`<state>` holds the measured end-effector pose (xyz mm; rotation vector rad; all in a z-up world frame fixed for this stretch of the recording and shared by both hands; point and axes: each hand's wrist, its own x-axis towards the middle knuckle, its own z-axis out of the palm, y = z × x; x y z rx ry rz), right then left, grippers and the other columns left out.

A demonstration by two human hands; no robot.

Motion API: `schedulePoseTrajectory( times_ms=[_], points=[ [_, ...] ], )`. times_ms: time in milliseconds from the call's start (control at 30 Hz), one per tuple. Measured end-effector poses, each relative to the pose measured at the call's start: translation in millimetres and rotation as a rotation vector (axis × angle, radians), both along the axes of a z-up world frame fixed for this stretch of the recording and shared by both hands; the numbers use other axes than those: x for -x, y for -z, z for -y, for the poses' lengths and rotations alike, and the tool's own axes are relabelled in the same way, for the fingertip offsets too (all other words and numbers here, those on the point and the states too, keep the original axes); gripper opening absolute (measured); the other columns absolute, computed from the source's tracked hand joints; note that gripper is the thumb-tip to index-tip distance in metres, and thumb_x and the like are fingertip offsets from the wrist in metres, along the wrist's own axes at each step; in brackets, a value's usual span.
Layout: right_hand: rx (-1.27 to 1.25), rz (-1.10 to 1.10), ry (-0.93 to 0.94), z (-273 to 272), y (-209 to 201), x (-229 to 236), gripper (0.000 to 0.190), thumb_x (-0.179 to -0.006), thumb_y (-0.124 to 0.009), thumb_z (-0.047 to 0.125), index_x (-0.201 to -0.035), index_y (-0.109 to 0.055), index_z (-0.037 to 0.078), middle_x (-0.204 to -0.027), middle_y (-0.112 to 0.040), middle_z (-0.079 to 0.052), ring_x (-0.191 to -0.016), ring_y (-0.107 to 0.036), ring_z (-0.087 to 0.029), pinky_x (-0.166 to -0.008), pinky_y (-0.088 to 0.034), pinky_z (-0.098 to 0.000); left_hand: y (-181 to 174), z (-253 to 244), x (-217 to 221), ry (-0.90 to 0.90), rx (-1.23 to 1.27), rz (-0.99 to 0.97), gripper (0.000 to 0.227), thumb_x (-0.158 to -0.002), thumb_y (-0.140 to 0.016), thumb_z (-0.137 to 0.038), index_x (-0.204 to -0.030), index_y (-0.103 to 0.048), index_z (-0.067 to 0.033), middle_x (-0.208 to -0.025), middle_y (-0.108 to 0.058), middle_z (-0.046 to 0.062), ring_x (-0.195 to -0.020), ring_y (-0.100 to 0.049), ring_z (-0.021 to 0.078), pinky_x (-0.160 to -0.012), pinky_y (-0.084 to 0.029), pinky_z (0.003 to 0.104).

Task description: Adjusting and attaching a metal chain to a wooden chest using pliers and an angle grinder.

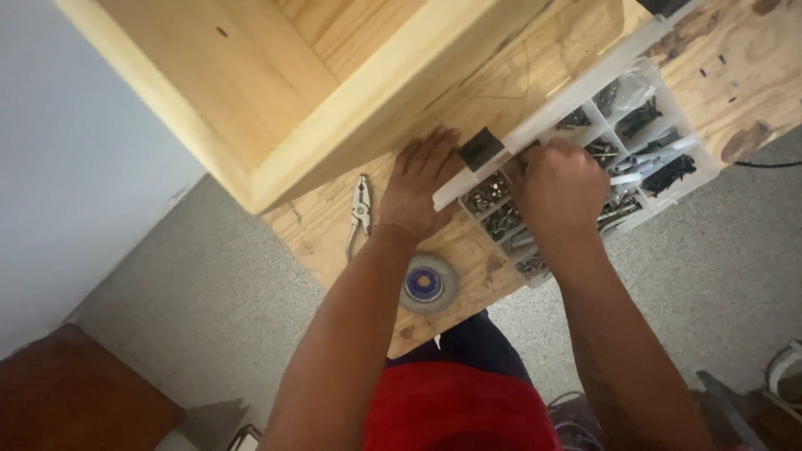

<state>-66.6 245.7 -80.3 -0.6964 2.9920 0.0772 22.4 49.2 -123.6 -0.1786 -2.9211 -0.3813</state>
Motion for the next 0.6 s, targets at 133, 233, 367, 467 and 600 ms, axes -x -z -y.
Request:
schedulePoseTrajectory(
  times_ms=[133, 233, 367, 467, 600],
  points=[
    [0.056, 0.099, 0.038, 1, -6, 1, 0.016, -0.085, -0.076, 0.031, -0.085, -0.079, 0.015, -0.072, -0.061, -0.005, -0.071, -0.072, -0.031, -0.055, -0.06, -0.0426, 12, 3, -3, 0.029, -0.005, 0.037, 0.05, -0.1, -0.052, -0.04, -0.144, -0.049, -0.0165, -0.158, -0.042, 0.007, -0.149, -0.041, 0.0265, -0.124, -0.036, 0.048],
    [-0.031, 0.039, 0.02, 7, -13, 0, 0.014, -0.084, -0.08, 0.029, -0.087, -0.079, 0.015, -0.075, -0.064, -0.005, -0.074, -0.073, -0.026, -0.056, -0.059, -0.0363, 13, 2, -1, 0.043, -0.022, 0.03, 0.051, -0.1, -0.05, -0.04, -0.144, -0.048, -0.0146, -0.156, -0.043, 0.009, -0.148, -0.041, 0.0288, -0.123, -0.036, 0.05],
    [0.062, 0.02, 0.044, 10, -3, 4, 0.014, -0.087, -0.071, 0.02, -0.079, -0.075, 0.009, -0.067, -0.064, -0.008, -0.068, -0.073, -0.03, -0.057, -0.061, -0.0431, 39, 5, -5, 0.069, -0.028, -0.013, 0.067, -0.093, -0.054, -0.053, -0.147, -0.047, -0.0139, -0.158, -0.042, 0.011, -0.149, -0.04, 0.0313, -0.123, -0.036, 0.052],
    [0.036, -0.011, 0.064, 17, -7, 6, 0.015, -0.083, -0.074, 0.019, -0.072, -0.071, 0.009, -0.063, -0.063, -0.006, -0.065, -0.073, -0.028, -0.054, -0.06, -0.0411, 41, 3, -4, 0.053, -0.075, -0.06, 0.062, -0.095, -0.051, -0.051, -0.142, -0.052, -0.0116, -0.153, -0.047, 0.014, -0.145, -0.045, 0.0342, -0.118, -0.039, 0.055],
    [0.07, -0.014, 0.02, 13, -3, 2, 0.01, -0.078, -0.076, 0.014, -0.073, -0.072, 0.006, -0.062, -0.063, -0.01, -0.063, -0.071, -0.03, -0.053, -0.059, -0.0417, 32, 3, -2, 0.037, -0.08, -0.111, 0.056, -0.099, -0.045, -0.05, -0.141, -0.053, -0.0133, -0.15, -0.05, 0.011, -0.143, -0.048, 0.0312, -0.117, -0.04, 0.053]
  ],
)
